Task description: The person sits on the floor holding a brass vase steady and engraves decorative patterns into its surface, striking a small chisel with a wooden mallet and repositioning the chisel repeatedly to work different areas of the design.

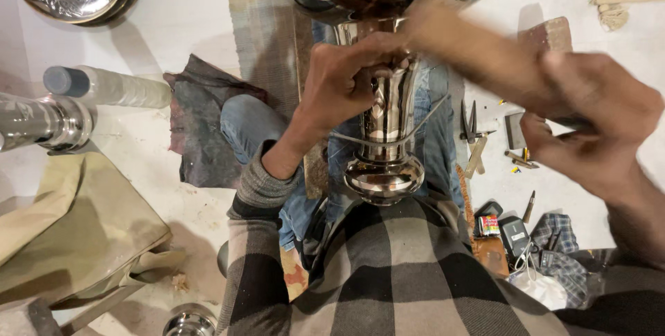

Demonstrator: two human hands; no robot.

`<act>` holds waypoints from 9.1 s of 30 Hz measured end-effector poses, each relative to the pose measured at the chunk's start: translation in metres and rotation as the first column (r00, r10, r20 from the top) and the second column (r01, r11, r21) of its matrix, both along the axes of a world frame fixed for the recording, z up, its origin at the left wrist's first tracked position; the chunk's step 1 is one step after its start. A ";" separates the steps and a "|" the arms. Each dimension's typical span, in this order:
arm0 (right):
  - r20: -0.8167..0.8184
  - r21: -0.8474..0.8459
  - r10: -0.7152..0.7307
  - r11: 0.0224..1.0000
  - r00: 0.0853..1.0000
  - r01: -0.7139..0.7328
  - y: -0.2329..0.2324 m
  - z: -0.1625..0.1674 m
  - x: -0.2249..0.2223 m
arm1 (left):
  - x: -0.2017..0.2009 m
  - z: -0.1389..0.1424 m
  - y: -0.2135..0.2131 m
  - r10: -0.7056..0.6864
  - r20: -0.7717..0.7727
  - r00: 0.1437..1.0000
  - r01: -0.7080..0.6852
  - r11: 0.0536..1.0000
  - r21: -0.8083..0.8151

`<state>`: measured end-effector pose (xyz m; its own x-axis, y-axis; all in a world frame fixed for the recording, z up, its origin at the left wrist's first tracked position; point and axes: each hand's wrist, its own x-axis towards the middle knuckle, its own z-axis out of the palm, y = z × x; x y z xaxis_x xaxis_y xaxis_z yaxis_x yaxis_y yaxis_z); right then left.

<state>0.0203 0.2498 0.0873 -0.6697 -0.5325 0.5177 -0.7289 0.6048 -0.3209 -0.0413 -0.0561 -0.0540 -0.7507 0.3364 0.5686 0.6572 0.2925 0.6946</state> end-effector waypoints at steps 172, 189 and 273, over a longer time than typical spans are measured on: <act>0.068 0.220 0.148 0.962 0.987 -0.160 -0.033 0.048 -0.085 | 0.047 0.039 0.053 0.466 0.133 0.875 -0.482 0.807 0.342; -0.022 0.356 0.193 0.918 0.981 -0.173 0.001 0.009 -0.096 | 0.043 0.044 0.046 0.456 0.120 0.882 -0.470 0.870 0.147; 0.252 0.146 0.085 0.981 0.964 -0.125 -0.026 0.032 -0.083 | 0.053 0.036 0.059 0.456 0.171 0.873 -0.487 0.805 0.338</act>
